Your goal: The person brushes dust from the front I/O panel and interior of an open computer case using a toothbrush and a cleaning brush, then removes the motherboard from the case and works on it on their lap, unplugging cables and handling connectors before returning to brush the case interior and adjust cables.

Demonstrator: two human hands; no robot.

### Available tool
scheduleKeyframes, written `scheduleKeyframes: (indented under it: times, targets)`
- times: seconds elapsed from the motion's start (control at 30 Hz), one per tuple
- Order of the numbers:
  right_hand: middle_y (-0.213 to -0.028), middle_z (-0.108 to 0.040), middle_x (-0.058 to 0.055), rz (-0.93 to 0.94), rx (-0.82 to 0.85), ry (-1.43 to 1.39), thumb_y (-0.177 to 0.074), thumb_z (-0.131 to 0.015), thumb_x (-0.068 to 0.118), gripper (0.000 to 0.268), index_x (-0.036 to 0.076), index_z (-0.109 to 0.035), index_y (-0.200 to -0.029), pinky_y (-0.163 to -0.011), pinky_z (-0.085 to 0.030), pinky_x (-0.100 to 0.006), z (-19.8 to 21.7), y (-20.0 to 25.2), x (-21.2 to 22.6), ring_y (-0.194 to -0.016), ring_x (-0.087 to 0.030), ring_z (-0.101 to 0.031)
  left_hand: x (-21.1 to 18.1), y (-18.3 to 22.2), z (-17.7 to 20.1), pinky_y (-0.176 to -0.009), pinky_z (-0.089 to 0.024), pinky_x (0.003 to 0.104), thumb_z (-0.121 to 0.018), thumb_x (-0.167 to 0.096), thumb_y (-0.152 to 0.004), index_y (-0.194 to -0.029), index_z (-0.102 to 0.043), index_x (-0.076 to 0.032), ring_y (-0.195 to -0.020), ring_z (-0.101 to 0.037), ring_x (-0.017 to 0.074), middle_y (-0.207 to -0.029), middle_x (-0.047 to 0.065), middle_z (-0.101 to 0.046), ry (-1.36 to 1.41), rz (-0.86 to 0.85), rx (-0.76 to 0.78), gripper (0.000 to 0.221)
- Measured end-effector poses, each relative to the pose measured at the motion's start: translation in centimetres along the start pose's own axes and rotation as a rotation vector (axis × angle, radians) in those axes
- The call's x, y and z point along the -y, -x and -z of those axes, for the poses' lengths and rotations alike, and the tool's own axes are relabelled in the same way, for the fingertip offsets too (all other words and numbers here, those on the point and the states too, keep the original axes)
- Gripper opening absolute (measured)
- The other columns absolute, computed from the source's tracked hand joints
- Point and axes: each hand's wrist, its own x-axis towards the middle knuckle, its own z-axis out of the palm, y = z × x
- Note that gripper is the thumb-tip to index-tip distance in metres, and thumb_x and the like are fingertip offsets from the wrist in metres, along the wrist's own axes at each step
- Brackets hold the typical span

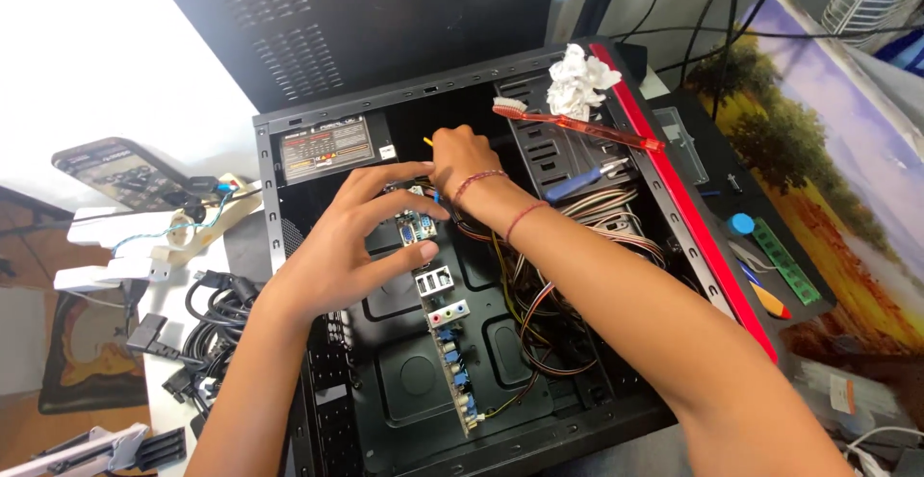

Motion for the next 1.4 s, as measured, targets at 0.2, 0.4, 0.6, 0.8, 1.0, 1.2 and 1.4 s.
scheduleKeyframes:
  times: [0.2,0.4,0.6,0.8,1.0,1.2,1.4]
  targets:
    - [-0.086,-0.076,-0.015,0.352,-0.208,-0.114,-0.077,-0.082,0.012,0.014,0.004,-0.075,-0.086,-0.077,-0.058,-0.041,1.7,0.7,-2.5,-0.09,-0.033,-0.074,-0.6,0.1,0.4,-0.115,-0.039,0.05,-0.072,-0.035,-0.089,-0.115,-0.073,-0.015,-0.14,-0.046,0.0331,-0.152,0.009,-0.054,0.015,-0.01,0.006,0.033]
    - [-0.085,-0.075,-0.001,0.633,-0.145,-0.5,-0.089,-0.079,0.016,0.012,0.006,-0.076,-0.095,-0.073,-0.057,-0.026,11.6,7.2,-4.0,-0.078,-0.01,-0.07,-0.3,0.2,0.3,-0.114,-0.036,0.053,-0.073,-0.037,-0.088,-0.115,-0.074,-0.016,-0.142,-0.042,0.035,-0.153,0.01,-0.052,-0.008,0.015,-0.001,0.035]
    - [-0.079,-0.072,-0.003,0.314,-0.202,-0.752,-0.099,-0.071,0.022,0.016,0.005,-0.071,-0.097,-0.057,-0.049,-0.03,15.5,9.2,-7.1,-0.062,-0.012,-0.059,-0.6,0.2,0.1,-0.114,-0.037,0.053,-0.074,-0.038,-0.086,-0.115,-0.074,-0.017,-0.142,-0.042,0.0351,-0.153,0.01,-0.052,0.005,0.034,-0.001,0.036]
    - [-0.07,-0.069,-0.011,0.299,-0.447,-0.218,-0.094,-0.075,0.032,0.028,0.005,-0.073,-0.095,-0.06,-0.051,-0.036,13.9,7.6,-9.1,-0.059,-0.021,-0.064,-0.5,0.1,0.0,-0.114,-0.037,0.052,-0.073,-0.038,-0.087,-0.115,-0.074,-0.016,-0.142,-0.044,0.0346,-0.152,0.01,-0.053,0.002,0.012,-0.007,0.036]
    - [-0.074,-0.072,-0.014,0.223,-0.164,0.123,-0.08,-0.082,0.041,0.032,0.01,-0.076,-0.083,-0.074,-0.053,-0.046,13.2,7.2,-10.1,-0.079,-0.033,-0.069,-0.6,0.0,0.0,-0.114,-0.037,0.051,-0.073,-0.038,-0.087,-0.116,-0.074,-0.017,-0.141,-0.045,0.0341,-0.152,0.01,-0.053,-0.005,0.003,-0.001,0.036]
    - [-0.08,-0.073,-0.014,0.109,-0.028,0.298,-0.072,-0.087,0.043,0.037,0.009,-0.075,-0.08,-0.077,-0.055,-0.047,13.9,8.3,-9.8,-0.085,-0.035,-0.071,-0.5,0.0,-0.2,-0.114,-0.037,0.051,-0.072,-0.039,-0.087,-0.117,-0.073,-0.017,-0.141,-0.045,0.0337,-0.152,0.009,-0.052,-0.014,0.013,-0.001,0.037]
    - [-0.079,-0.073,-0.017,0.122,-0.134,0.206,-0.073,-0.086,0.038,0.033,0.009,-0.075,-0.086,-0.079,-0.054,-0.046,14.7,9.2,-9.0,-0.084,-0.036,-0.07,-0.7,0.0,-0.2,-0.113,-0.038,0.051,-0.073,-0.04,-0.086,-0.116,-0.074,-0.017,-0.142,-0.043,0.0338,-0.152,0.009,-0.052,0.004,0.037,-0.003,0.037]
